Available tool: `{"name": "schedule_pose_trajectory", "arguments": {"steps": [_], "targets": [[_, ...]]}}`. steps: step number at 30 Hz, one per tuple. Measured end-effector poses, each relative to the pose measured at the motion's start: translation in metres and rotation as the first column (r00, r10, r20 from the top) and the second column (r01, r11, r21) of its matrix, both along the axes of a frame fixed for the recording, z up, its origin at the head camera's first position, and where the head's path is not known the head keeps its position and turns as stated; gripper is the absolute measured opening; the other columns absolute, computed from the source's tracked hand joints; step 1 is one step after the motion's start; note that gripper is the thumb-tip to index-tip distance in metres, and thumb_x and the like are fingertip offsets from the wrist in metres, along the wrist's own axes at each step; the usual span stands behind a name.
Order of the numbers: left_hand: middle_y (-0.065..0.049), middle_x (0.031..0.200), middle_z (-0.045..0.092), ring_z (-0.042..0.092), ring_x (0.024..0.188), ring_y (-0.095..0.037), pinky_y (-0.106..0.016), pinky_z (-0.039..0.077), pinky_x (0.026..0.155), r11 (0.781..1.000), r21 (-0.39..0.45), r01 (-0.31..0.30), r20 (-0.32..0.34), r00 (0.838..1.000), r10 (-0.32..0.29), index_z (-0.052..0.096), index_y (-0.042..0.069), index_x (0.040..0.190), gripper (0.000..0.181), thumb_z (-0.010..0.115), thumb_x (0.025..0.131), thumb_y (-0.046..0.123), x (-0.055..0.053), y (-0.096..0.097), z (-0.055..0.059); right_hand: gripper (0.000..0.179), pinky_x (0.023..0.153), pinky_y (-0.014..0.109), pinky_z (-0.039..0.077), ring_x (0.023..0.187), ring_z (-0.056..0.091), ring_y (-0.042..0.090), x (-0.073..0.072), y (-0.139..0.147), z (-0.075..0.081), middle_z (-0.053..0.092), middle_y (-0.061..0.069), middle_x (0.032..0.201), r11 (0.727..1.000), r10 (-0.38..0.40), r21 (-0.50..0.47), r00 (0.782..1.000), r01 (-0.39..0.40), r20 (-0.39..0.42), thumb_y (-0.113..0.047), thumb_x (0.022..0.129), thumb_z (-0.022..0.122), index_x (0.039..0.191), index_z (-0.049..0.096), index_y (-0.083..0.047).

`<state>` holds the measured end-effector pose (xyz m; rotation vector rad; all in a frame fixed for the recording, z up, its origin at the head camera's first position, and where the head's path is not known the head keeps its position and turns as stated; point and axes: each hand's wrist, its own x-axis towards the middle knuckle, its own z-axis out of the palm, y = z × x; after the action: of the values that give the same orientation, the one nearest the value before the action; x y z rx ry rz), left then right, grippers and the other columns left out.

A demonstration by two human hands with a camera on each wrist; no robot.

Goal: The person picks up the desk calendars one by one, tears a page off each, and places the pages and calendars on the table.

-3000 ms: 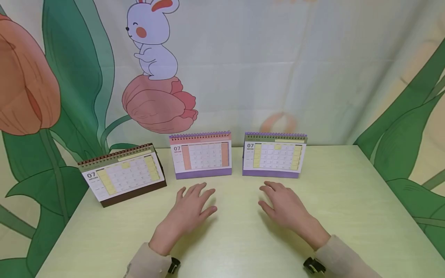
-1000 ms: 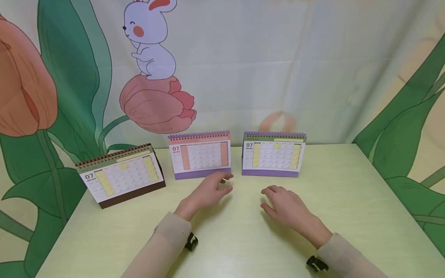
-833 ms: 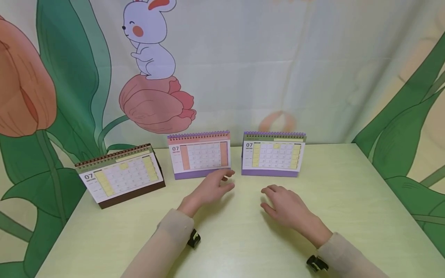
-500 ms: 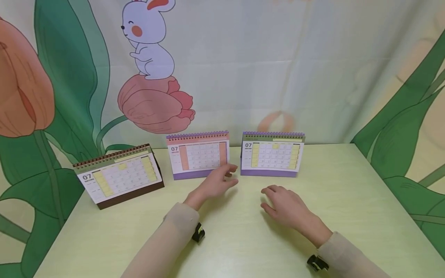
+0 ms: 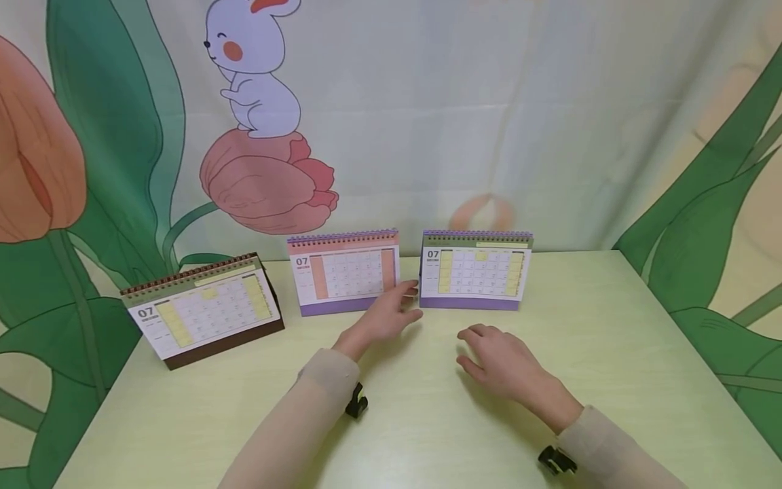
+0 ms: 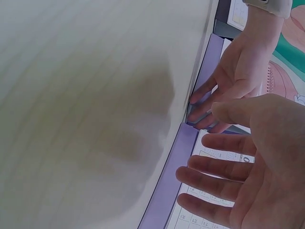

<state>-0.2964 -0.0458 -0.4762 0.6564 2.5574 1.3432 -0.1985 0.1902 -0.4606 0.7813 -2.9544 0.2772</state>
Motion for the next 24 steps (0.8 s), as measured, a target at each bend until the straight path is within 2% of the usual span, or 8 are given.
{"name": "schedule_pose_trajectory", "arguments": {"steps": [6,11,15,20,24], "targets": [[-0.027,0.143,0.053,0.053,0.132,-0.04,-0.045,0.04,0.112,0.998,0.055,0.002,0.004,1.0,-0.002,0.033,-0.006,0.154,0.064,0.064,0.099,0.003,-0.006,0.006,0.001,0.039,0.087,0.049,0.056,0.111,0.066,0.035,-0.001,0.0,0.002,0.067,0.016,0.126,1.0,0.012,0.007,1.0,-0.012,-0.001,-0.029,0.097,0.073,0.125,0.067,-0.002],[-0.029,0.139,0.054,0.055,0.129,-0.042,-0.047,0.043,0.11,0.993,0.12,-0.012,0.036,0.999,0.008,0.035,-0.007,0.152,0.063,0.065,0.097,-0.002,-0.007,0.009,0.004,0.04,0.088,0.05,0.056,0.112,0.065,0.035,-0.001,0.0,0.004,0.066,0.017,0.126,1.0,0.013,0.004,1.0,-0.013,0.002,-0.029,0.097,0.072,0.125,0.067,-0.001],[-0.027,0.134,0.057,0.057,0.125,-0.039,-0.046,0.047,0.105,0.988,0.151,-0.041,0.086,0.996,0.028,0.039,-0.006,0.149,0.06,0.068,0.095,-0.001,-0.007,0.011,0.004,0.04,0.089,0.05,0.056,0.113,0.065,0.035,-0.001,0.0,0.004,0.066,0.017,0.127,1.0,0.012,0.006,1.0,-0.012,0.012,-0.029,0.097,0.072,0.125,0.067,-0.001],[-0.021,0.126,0.06,0.061,0.118,-0.035,-0.042,0.052,0.098,0.986,0.152,-0.074,0.131,0.99,0.054,0.045,-0.002,0.143,0.056,0.071,0.094,0.0,-0.009,0.015,0.003,0.04,0.089,0.05,0.056,0.114,0.065,0.035,0.0,0.0,0.006,0.066,0.017,0.127,1.0,0.004,0.008,1.0,-0.004,0.024,-0.029,0.097,0.073,0.125,0.067,-0.001],[-0.021,0.12,0.061,0.063,0.112,-0.034,-0.039,0.054,0.093,0.988,0.128,-0.087,0.109,0.991,0.073,0.049,-0.004,0.136,0.049,0.071,0.092,-0.005,-0.012,0.021,0.001,0.04,0.09,0.05,0.056,0.114,0.065,0.035,0.001,0.001,0.008,0.066,0.017,0.127,1.0,0.001,0.005,0.999,-0.001,0.04,-0.029,0.097,0.073,0.125,0.067,-0.001]]}}
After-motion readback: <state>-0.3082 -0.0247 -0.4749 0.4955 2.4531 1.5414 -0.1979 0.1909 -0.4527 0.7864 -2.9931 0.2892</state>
